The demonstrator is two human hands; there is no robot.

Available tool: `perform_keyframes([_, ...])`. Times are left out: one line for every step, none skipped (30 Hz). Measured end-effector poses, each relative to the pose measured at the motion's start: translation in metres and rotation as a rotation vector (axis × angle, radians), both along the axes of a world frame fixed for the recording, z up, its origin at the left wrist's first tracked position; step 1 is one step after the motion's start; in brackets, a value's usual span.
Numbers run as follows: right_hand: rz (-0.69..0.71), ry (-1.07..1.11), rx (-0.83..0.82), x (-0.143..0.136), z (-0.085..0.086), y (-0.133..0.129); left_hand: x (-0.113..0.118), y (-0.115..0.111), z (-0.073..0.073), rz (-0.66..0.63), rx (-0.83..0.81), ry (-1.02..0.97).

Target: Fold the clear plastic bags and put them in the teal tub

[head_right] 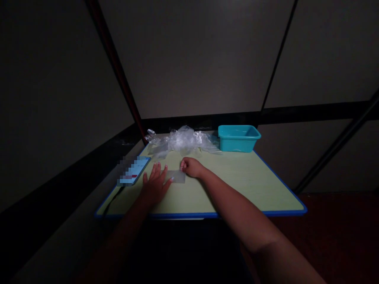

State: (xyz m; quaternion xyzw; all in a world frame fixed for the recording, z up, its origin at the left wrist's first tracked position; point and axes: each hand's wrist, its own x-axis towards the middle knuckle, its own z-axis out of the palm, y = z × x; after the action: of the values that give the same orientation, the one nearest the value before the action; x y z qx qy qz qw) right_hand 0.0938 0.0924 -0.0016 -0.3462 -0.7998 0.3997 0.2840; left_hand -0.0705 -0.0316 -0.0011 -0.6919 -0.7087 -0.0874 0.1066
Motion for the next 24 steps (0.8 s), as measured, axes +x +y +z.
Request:
perform_keyframes([-0.014,-0.005,0.0,0.001,0.0,0.001,0.001,0.0,0.0,-0.026,0.013,0.006])
perform_keyframes([-0.034,-0.015,0.001,0.002,0.001,0.002,0.001,-0.001,0.001,-0.06,0.016,0.008])
perform_keyframes([-0.06,-0.028,0.003,0.003,0.001,0.004,0.002,0.0,0.002,-0.096,0.007,0.004])
perform_keyframes([-0.088,-0.042,0.005,0.005,0.002,0.006,0.003,0.001,0.004,-0.129,-0.016,-0.004])
perform_keyframes([-0.118,-0.054,0.008,0.007,0.002,0.009,0.004,0.002,0.006,-0.157,-0.048,-0.016])
perform_keyframes([-0.149,-0.061,0.011,0.009,0.002,0.013,0.004,0.005,0.009,-0.178,-0.084,-0.028])
perform_keyframes([-0.181,-0.062,0.013,0.012,0.002,0.016,0.005,0.009,0.013,-0.192,-0.12,-0.041])
perform_keyframes([-0.214,-0.058,0.016,0.014,0.001,0.019,0.007,0.014,0.017,-0.199,-0.156,-0.053])
perform_keyframes([-0.244,-0.052,0.018,0.017,0.001,0.022,0.008,0.021,0.022,-0.206,-0.189,-0.063])
perform_keyframes([-0.275,-0.048,0.019,0.018,0.001,0.024,0.01,0.028,0.026,-0.214,-0.22,-0.074])
perform_keyframes([-0.303,-0.045,0.019,0.02,0.0,0.025,0.013,0.036,0.031,-0.222,-0.249,-0.082])
perform_keyframes([-0.326,-0.043,0.021,0.021,0.001,0.026,0.016,0.044,0.034,-0.246,-0.269,-0.085])
perform_keyframes([-0.347,-0.043,0.019,0.022,0.001,0.027,0.019,0.051,0.036,-0.277,-0.287,-0.089])
perform_keyframes([-0.368,-0.042,0.015,0.023,0.002,0.027,0.023,0.058,0.036,-0.3,-0.299,-0.1])
perform_keyframes([-0.385,-0.043,0.011,0.023,0.003,0.027,0.028,0.063,0.035,-0.318,-0.31,-0.118])
perform_keyframes([-0.408,-0.043,0.002,0.023,0.003,0.026,0.032,0.067,0.032,-0.329,-0.318,-0.143])
perform_keyframes([-0.423,-0.043,-0.003,0.023,0.004,0.026,0.035,0.07,0.028,-0.337,-0.323,-0.168])
perform_keyframes([-0.439,-0.042,-0.008,0.023,0.005,0.025,0.039,0.072,0.024,-0.346,-0.325,-0.192])
perform_keyframes([-0.457,-0.039,-0.015,0.023,0.006,0.025,0.041,0.072,0.019,-0.355,-0.321,-0.21])
perform_keyframes([-0.473,-0.033,-0.022,0.023,0.006,0.024,0.043,0.072,0.015,-0.363,-0.309,-0.223])
perform_keyframes([-0.492,-0.024,-0.032,0.022,0.007,0.023,0.044,0.072,0.012,-0.365,-0.292,-0.23])
perform_keyframes([-0.506,-0.011,-0.045,0.022,0.008,0.021,0.045,0.071,0.009,-0.363,-0.272,-0.234])
perform_keyframes([-0.514,0.004,-0.065,0.021,0.009,0.019,0.045,0.071,0.007,-0.354,-0.254,-0.234])
perform_keyframes([-0.519,0.019,-0.092,0.02,0.011,0.017,0.046,0.07,0.006,-0.343,-0.236,-0.232])
